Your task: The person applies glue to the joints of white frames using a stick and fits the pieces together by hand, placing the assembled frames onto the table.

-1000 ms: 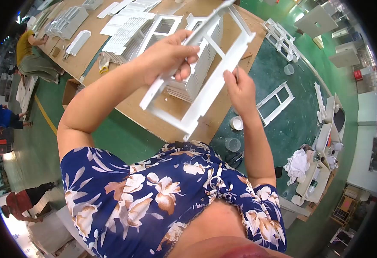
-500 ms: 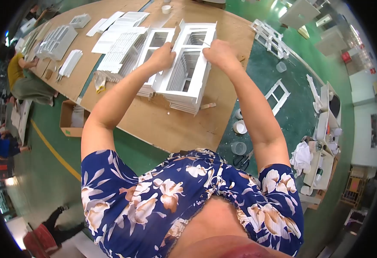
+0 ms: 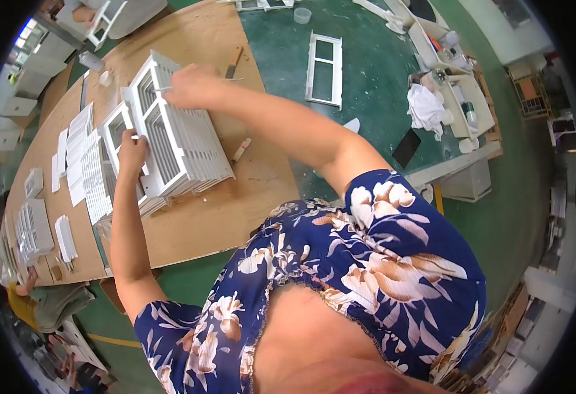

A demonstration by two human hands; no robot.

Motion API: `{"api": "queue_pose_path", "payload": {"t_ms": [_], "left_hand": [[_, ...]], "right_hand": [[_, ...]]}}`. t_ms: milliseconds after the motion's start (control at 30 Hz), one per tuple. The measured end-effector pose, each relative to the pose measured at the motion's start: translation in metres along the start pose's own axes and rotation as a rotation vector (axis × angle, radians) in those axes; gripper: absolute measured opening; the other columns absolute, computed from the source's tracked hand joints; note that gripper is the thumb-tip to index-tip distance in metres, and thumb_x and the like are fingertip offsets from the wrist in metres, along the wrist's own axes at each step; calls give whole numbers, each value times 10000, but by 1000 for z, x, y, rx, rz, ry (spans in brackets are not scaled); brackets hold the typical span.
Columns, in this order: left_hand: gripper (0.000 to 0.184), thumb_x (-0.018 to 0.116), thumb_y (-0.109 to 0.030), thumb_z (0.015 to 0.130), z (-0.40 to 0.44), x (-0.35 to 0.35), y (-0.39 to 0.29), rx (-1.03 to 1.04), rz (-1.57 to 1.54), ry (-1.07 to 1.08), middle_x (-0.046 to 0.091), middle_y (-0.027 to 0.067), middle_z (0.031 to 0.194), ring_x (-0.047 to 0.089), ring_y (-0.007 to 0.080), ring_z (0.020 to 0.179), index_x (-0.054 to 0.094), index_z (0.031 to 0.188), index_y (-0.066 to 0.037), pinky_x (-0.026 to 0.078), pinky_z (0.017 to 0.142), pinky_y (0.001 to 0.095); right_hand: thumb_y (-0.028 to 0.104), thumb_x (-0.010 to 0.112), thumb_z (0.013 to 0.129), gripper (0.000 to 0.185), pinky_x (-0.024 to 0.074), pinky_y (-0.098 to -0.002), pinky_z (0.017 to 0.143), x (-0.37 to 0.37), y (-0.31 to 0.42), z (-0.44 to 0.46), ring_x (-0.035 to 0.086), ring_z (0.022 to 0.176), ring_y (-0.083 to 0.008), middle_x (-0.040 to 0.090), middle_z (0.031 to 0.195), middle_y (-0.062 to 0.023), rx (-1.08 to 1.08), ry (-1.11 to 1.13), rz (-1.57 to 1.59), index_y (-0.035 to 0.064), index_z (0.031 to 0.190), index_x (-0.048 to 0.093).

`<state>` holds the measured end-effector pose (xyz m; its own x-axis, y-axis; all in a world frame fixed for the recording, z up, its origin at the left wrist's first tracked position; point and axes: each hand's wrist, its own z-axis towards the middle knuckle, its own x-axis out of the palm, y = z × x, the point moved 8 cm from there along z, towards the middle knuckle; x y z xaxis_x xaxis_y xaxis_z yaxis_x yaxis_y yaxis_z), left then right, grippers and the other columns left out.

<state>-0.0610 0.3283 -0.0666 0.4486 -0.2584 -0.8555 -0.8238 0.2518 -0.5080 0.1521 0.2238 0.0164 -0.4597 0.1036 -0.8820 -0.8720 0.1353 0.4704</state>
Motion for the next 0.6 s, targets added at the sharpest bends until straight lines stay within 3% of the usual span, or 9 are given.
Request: {"api": "queue_pose_path", "payload": {"t_ms": [33,100,167,300,367,500,600], "left_hand": [[418,556,-235,854,-20,-5,-24,-41,-7,6,654,184,862,649,287,740,478,1198,-10,494,719,372],[436,583,-234,868,-21,-25,-25,165,141,-115,634,174,892,626,248,761,475,1219,0,486,727,340],[386,575,-195,892,-67,-73,-63,205,58,-350,613,135,894,600,207,781,487,1219,-9,478,725,297],[294,516,-65,914,-194,-106,-146,488,-527,-534,587,100,865,559,149,712,494,1200,2,449,628,224],[254,497,-16,911,-223,-78,-188,750,-845,-295,571,90,815,541,122,654,499,1163,15,435,567,220],[189,490,-10,916,-195,16,-233,356,-817,-100,540,44,722,533,93,611,524,1100,7,419,538,204],[191,494,-43,926,-159,71,-243,329,-773,103,527,20,714,524,90,597,530,1112,-25,399,518,199]], "right_hand": [[339,447,833,414,492,-467,768,-2,-34,-8,626,912,-356,656,938,-198,44,13,72,-1,924,664],[382,439,843,413,491,-463,719,-13,-94,-32,626,848,-380,655,876,-197,123,-21,136,41,889,668],[357,445,824,384,495,-464,736,-7,-187,-49,634,859,-369,662,906,-184,299,4,7,56,917,665],[337,473,815,410,481,-460,859,6,-381,-122,604,1016,-372,636,1081,-202,701,37,-42,33,1021,655],[387,523,811,451,475,-453,881,29,-443,-144,596,1041,-366,626,1103,-210,804,44,-9,31,1060,646],[418,574,797,486,476,-447,882,67,-490,-150,593,1046,-363,619,1116,-215,875,103,99,27,1077,643],[374,564,808,442,475,-441,887,85,-506,-137,593,1031,-383,616,1105,-229,842,82,164,11,1045,651]]}}
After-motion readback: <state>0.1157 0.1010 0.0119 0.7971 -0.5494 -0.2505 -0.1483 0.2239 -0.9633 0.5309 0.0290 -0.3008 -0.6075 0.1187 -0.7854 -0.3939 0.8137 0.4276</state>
